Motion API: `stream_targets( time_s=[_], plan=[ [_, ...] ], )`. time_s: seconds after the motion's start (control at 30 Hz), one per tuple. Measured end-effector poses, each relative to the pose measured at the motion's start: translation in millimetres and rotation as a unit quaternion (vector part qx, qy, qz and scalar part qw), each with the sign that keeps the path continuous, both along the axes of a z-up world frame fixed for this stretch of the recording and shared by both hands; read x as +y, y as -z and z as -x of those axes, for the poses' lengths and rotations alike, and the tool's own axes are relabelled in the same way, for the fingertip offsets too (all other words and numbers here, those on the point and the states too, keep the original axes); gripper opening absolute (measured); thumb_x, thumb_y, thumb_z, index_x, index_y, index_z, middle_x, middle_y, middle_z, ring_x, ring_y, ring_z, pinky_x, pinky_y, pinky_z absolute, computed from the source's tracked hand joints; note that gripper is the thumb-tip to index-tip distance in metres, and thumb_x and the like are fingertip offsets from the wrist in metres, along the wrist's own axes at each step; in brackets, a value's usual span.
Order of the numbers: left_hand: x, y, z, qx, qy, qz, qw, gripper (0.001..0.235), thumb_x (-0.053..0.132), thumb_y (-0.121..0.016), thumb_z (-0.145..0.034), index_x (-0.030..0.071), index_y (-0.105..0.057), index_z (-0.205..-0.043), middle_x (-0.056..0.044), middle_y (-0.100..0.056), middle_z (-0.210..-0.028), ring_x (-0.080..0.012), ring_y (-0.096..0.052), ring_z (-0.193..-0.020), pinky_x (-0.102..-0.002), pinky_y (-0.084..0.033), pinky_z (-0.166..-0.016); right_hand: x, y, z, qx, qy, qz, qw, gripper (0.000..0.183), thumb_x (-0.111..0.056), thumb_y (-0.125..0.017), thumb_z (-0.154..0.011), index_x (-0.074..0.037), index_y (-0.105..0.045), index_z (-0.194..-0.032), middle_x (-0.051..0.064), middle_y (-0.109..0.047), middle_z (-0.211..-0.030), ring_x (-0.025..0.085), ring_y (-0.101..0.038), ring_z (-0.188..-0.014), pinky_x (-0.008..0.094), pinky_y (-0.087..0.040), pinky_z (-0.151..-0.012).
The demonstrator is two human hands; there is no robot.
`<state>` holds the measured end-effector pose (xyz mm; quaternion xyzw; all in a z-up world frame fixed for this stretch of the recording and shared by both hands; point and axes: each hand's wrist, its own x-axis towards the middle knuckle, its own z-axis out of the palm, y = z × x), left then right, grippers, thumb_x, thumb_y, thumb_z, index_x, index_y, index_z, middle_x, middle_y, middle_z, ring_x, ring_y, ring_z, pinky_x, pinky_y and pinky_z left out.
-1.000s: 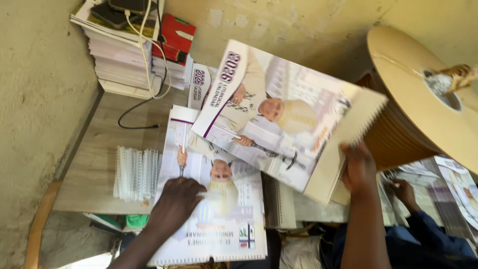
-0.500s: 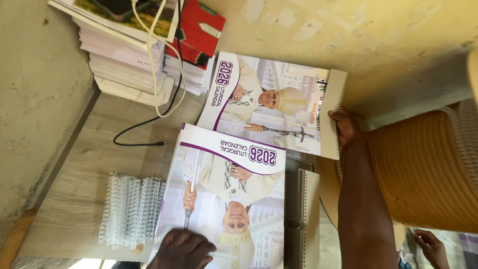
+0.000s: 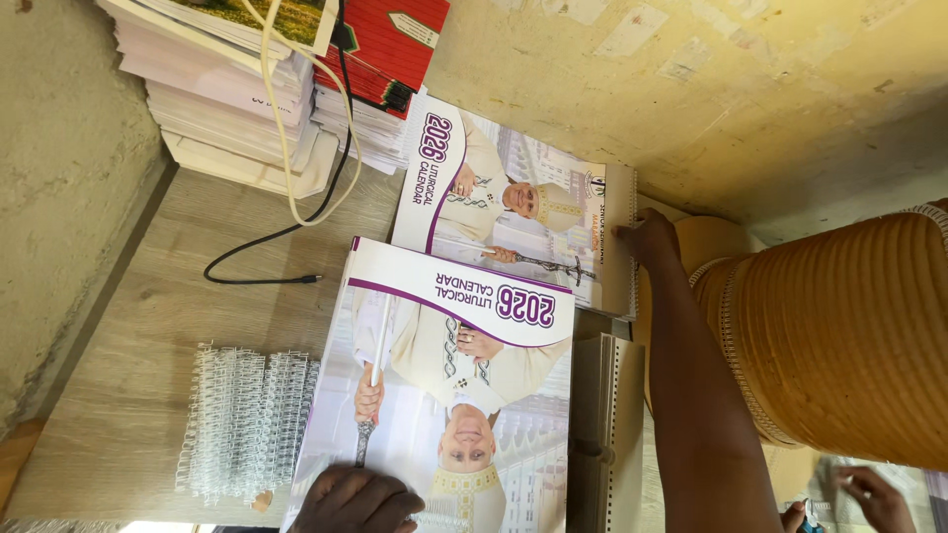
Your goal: The person assembles calendars by inserting a plastic spiral coil through pre-punched holes in the paper sheets and then crimping the ends of the coil.
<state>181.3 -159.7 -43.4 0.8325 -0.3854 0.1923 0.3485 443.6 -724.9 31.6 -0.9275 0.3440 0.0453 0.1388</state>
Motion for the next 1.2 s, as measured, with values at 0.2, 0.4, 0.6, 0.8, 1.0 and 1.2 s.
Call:
stream_targets(
  time_s=[0.2, 0.4, 0.6, 0.8, 1.0, 1.2],
  plan=[
    [9.1, 5.0, 0.0, -0.026, 0.036, -0.027, 0.999, 0.012, 0.037, -0.07, -0.099, 0.034, -0.075, -0.109, 0.013, -0.069, -0.104, -0.0161, -0.063, -0.09, -0.039, -0.047, -0.084, 5.9, -17.2, 24.5, 0.007, -0.014, 0.054, 0.998, 0.083, -0.04, -0.075, -0.095, -0.007, -0.044, -0.164, 0.019, -0.052, -0.162, 0.04, -0.057, -0.139, 0.053, -0.05, -0.107],
    [18.7, -45.2, 1.4, 0.082, 0.09, -0.063, 0.991, 0.022, 0.035, -0.068, -0.099, 0.024, -0.079, -0.116, 0.006, -0.074, -0.112, -0.024, -0.064, -0.106, -0.047, -0.044, -0.097, 91.1, -107.8, 154.6, -0.184, -0.12, -0.061, 0.974, 0.067, -0.045, -0.078, -0.096, -0.008, -0.06, -0.149, 0.012, -0.07, -0.135, 0.023, -0.072, -0.106, 0.038, -0.054, -0.085],
    [16.8, -48.3, -0.3, 0.141, 0.062, -0.06, 0.986, 0.027, 0.041, -0.07, -0.096, 0.029, -0.083, -0.116, 0.007, -0.078, -0.113, -0.0272, -0.067, -0.105, -0.049, -0.046, -0.1, 177.2, -139.1, 347.2, -0.25, -0.089, -0.142, 0.954, 0.023, 0.0, -0.07, -0.096, -0.008, -0.079, -0.115, 0.002, -0.076, -0.104, 0.014, -0.07, -0.097, 0.032, -0.054, -0.086],
    [18.9, -59.1, 0.2, 0.165, 0.04, -0.198, 0.965, 0.033, 0.052, -0.057, -0.104, 0.036, -0.08, -0.122, 0.009, -0.074, -0.119, -0.0225, -0.067, -0.123, -0.046, -0.044, -0.111, 250.0, -134.1, 464.4, -0.14, -0.046, -0.153, 0.977, 0.038, -0.003, -0.074, -0.095, -0.015, -0.078, -0.131, 0.019, -0.077, -0.127, 0.046, -0.07, -0.125, 0.053, -0.058, -0.106],
    [20.4, -62.9, 4.3, 0.153, 0.025, -0.192, 0.969, 0.03, 0.051, -0.061, -0.106, 0.037, -0.081, -0.123, 0.006, -0.074, -0.12, -0.0237, -0.066, -0.125, -0.045, -0.041, -0.114, 253.9, -109.3, 503.9, -0.072, -0.214, -0.137, 0.964, 0.054, -0.001, -0.07, -0.1, 0.0, -0.056, -0.152, 0.02, -0.047, -0.165, 0.048, -0.032, -0.157, 0.071, -0.038, -0.125],
    [20.2, -70.0, 2.9, 0.164, 0.034, -0.191, 0.967, 0.027, 0.044, -0.062, -0.108, 0.032, -0.081, -0.125, 0.003, -0.072, -0.118, -0.0235, -0.063, -0.123, -0.043, -0.04, -0.111, 221.1, -68.9, 504.6, -0.151, -0.259, -0.097, 0.949, 0.033, -0.008, -0.076, -0.101, -0.005, -0.071, -0.134, 0.015, -0.066, -0.146, 0.046, -0.048, -0.148, 0.07, -0.049, -0.12]
  ],
)
